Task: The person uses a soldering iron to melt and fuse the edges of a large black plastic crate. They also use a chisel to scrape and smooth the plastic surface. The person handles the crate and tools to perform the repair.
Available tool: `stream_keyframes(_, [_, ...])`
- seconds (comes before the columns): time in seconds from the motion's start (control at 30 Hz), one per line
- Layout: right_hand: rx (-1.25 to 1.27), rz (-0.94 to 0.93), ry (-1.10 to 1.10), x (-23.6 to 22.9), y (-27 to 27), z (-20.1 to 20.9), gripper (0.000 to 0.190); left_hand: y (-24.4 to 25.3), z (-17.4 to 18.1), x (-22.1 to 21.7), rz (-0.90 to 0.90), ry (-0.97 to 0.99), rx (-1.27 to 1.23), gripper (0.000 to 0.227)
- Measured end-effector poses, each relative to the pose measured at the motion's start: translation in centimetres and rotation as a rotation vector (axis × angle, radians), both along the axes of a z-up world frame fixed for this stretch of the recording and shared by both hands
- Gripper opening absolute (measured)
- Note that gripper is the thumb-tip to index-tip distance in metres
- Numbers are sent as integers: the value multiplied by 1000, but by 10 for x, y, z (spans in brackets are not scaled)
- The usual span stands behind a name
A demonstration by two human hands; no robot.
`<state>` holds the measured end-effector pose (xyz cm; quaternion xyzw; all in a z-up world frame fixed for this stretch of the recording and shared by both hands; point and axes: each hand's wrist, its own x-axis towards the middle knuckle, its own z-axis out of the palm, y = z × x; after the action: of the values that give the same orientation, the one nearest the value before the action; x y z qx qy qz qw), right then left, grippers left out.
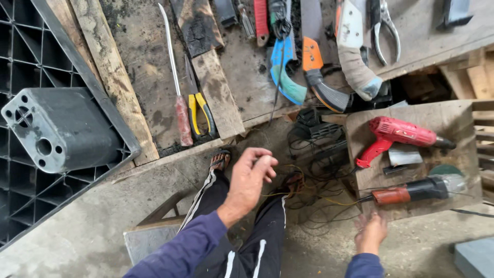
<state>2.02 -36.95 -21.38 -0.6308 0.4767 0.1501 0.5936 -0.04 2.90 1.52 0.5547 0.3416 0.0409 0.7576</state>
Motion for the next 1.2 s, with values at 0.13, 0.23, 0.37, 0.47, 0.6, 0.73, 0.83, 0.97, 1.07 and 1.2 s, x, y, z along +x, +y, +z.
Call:
stream_keyframes(0.13, [-146,-15,-358,13,114,88,32,61,32,12,-20,-178,156,35])
stream_keyframes(0.23, [-157,239,-717,38,232,169,19,106,47,49,-218,-215,847,43])
stream_keyframes(0.37, [-525,754,-1342,130,371,237,18,132,67,81,-264,-261,1014,43])
stream_keyframes(0.47, [-620,863,-1279,215,446,251,33,132,82,74,-225,-271,666,39])
stream_keyframes(0.6, [-792,992,-1000,272,498,241,62,141,93,25,-254,-300,551,29])
stream_keyframes(0.73, [-892,1062,-619,301,516,231,57,174,92,-27,-333,-141,410,25])
stream_keyframes(0.83, [-969,1048,-582,313,514,230,53,197,86,-62,-358,-99,398,24])
stream_keyframes(0.97, [-920,1019,-752,286,499,251,49,218,85,-106,-267,-148,430,24])
stream_keyframes(1.07, [-784,1000,-819,226,482,291,46,225,93,-134,-170,-72,580,25])
stream_keyframes(1.2, [-389,888,-818,109,452,331,31,216,101,-173,12,-54,670,23])
